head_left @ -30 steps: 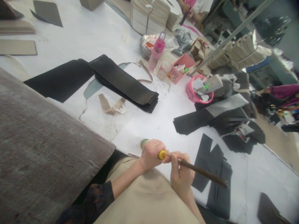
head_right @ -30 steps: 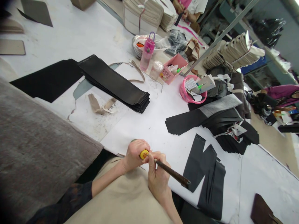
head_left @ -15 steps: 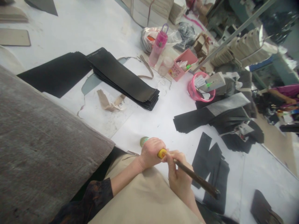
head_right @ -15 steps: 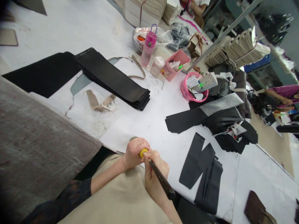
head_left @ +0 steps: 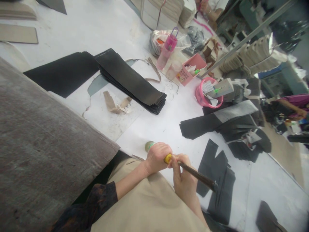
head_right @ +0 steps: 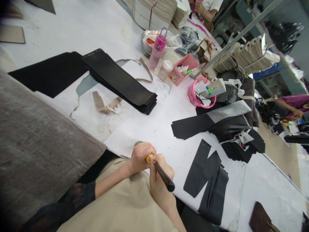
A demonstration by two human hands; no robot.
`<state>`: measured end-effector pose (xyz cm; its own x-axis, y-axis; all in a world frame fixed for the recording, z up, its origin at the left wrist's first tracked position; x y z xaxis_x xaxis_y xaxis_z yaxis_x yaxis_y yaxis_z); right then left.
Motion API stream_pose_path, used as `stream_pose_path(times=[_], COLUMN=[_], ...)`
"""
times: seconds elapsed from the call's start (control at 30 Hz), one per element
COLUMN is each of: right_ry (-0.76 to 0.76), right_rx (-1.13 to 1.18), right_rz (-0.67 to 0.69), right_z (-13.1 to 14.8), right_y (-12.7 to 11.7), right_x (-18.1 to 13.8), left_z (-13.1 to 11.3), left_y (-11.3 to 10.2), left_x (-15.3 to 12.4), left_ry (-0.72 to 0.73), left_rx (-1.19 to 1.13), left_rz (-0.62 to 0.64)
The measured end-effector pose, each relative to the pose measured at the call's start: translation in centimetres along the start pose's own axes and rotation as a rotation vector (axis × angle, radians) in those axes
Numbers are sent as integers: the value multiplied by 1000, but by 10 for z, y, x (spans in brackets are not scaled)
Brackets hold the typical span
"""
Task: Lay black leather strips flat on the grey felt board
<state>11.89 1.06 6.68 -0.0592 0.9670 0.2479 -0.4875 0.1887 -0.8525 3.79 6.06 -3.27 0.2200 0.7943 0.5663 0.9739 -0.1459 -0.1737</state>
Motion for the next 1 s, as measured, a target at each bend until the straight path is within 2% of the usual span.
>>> stream_pose_path(times=[0.4,0.57,0.7,0.77,0.87,0.9,1.0], right_ry=[8,72,58,18,-28,-19,62], right_rx=[-66,-15,42,122,275,292,235], right_rz=[-87,-105,-135,-223,-467,-487,-337], right_z=[3,-2,1,8,20,22,20], right_y=[-1,3,4,-8,-35,-41,-41], right_x=[-2,-8,-14,-15,-16,-15,-13], left_z=[-1,-3,-4,-5,-5,-5,-7], left_y=[6,4,2,1,-1,-1,-1], left_x=[-3,-5,-8,-7,-5,-5,-4], left_ry=[-11,-15,4,16,8,1,0], left_rx=[64,104,92,98,134,146,145], left_rz=[20,26,31,27,-11,-22,-20])
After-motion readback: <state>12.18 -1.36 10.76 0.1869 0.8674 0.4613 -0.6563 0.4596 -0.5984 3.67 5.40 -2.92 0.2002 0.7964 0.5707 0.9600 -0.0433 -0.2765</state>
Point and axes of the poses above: each hand's wrist, its own x-axis towards the middle knuckle, its own y-axis out of the palm, z = x × y, the point moved 3 cm from there along x, towards the middle knuckle, and after that the axes turned 7 degrees about -x, right-handed, at the moved point
